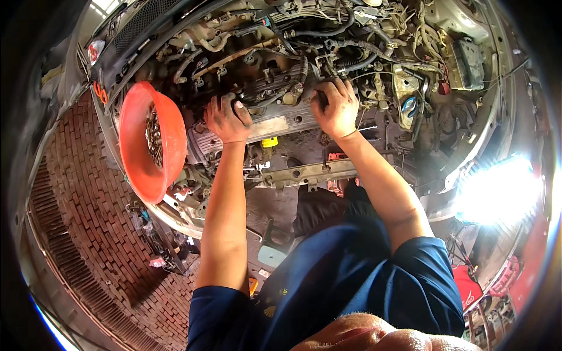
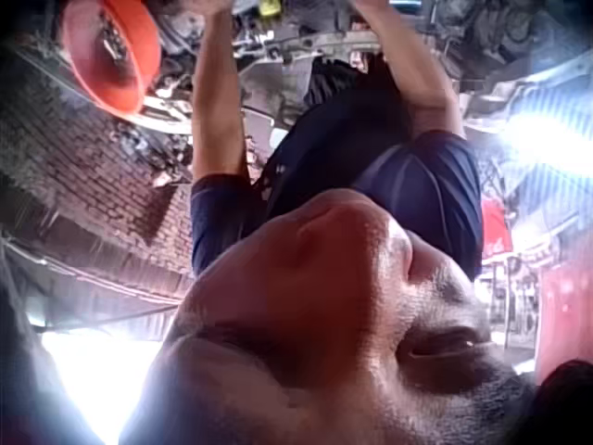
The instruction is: The person works on a car engine with the hood open, using a wrench to tighten or loosen bolts on the engine block. They place removed parts into a red basin and occasionally step back to retrieve tools from the floor.
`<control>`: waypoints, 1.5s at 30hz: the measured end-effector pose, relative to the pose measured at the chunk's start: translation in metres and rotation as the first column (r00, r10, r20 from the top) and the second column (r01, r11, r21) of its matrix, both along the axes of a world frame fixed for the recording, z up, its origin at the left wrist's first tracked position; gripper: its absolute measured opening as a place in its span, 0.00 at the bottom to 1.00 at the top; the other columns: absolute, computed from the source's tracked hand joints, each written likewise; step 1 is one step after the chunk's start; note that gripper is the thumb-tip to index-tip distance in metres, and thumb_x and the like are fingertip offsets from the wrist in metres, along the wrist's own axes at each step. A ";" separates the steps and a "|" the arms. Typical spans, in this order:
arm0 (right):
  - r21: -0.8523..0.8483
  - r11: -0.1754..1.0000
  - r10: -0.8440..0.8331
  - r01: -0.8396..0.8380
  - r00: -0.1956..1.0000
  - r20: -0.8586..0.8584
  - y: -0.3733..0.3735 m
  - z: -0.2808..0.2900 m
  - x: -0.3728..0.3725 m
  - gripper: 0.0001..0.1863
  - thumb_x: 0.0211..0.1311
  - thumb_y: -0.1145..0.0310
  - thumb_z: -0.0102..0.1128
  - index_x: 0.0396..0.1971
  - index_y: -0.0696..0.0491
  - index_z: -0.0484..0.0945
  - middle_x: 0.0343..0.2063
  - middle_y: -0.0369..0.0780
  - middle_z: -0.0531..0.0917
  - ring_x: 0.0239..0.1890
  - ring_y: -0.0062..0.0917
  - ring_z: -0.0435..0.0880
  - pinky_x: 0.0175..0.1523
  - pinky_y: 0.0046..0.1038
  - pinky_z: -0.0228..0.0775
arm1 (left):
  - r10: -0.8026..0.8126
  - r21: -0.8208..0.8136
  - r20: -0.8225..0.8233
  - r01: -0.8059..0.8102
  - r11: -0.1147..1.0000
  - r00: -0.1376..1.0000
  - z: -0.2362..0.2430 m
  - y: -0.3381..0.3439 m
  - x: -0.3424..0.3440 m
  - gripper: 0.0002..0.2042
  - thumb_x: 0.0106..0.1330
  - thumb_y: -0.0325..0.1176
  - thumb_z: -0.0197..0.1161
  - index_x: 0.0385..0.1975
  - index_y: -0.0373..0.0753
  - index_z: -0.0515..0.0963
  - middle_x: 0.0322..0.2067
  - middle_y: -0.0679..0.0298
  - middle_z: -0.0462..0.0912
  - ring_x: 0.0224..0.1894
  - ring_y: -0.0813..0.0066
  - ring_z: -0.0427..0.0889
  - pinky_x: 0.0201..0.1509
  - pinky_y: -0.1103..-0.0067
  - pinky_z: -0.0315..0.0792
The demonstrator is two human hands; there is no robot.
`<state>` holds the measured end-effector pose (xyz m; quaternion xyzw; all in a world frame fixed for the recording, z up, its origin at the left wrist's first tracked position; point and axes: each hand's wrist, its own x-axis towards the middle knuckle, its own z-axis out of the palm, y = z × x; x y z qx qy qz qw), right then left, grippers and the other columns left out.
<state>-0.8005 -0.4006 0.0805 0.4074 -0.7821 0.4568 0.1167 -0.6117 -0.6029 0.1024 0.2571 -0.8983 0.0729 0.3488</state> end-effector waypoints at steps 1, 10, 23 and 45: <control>0.009 1.000 -0.002 0.002 1.000 0.023 0.001 0.001 0.000 0.11 0.46 0.67 0.70 0.32 0.50 0.81 0.31 0.41 0.80 0.35 0.41 0.79 0.40 0.40 0.75 | -0.008 0.007 0.011 0.008 1.000 1.000 0.002 0.001 -0.001 0.15 0.70 0.43 0.49 0.36 0.39 0.80 0.34 0.51 0.80 0.39 0.42 0.79 0.46 0.54 0.72; -0.012 1.000 0.017 -0.017 0.999 0.046 0.003 0.004 0.000 0.11 0.46 0.68 0.71 0.32 0.50 0.81 0.31 0.40 0.79 0.35 0.40 0.79 0.40 0.38 0.74 | -0.007 0.049 0.060 0.004 0.999 0.998 0.006 0.004 -0.001 0.16 0.73 0.42 0.47 0.37 0.38 0.79 0.35 0.50 0.82 0.42 0.39 0.79 0.49 0.52 0.72; -0.033 0.999 0.017 -0.016 0.999 0.031 0.004 0.000 -0.002 0.11 0.44 0.67 0.70 0.30 0.49 0.81 0.31 0.40 0.79 0.35 0.39 0.79 0.40 0.38 0.75 | -0.049 0.028 0.013 0.048 0.998 0.999 0.004 0.001 -0.004 0.17 0.72 0.45 0.47 0.36 0.40 0.79 0.32 0.51 0.79 0.35 0.44 0.77 0.41 0.56 0.70; -0.034 0.999 0.039 -0.039 0.999 -0.005 0.001 0.010 0.001 0.06 0.51 0.70 0.66 0.31 0.51 0.82 0.32 0.43 0.82 0.35 0.45 0.79 0.40 0.43 0.74 | 0.057 0.047 -0.007 -0.057 0.997 0.998 0.003 0.003 0.002 0.16 0.67 0.46 0.51 0.35 0.41 0.81 0.36 0.50 0.79 0.40 0.44 0.78 0.47 0.55 0.71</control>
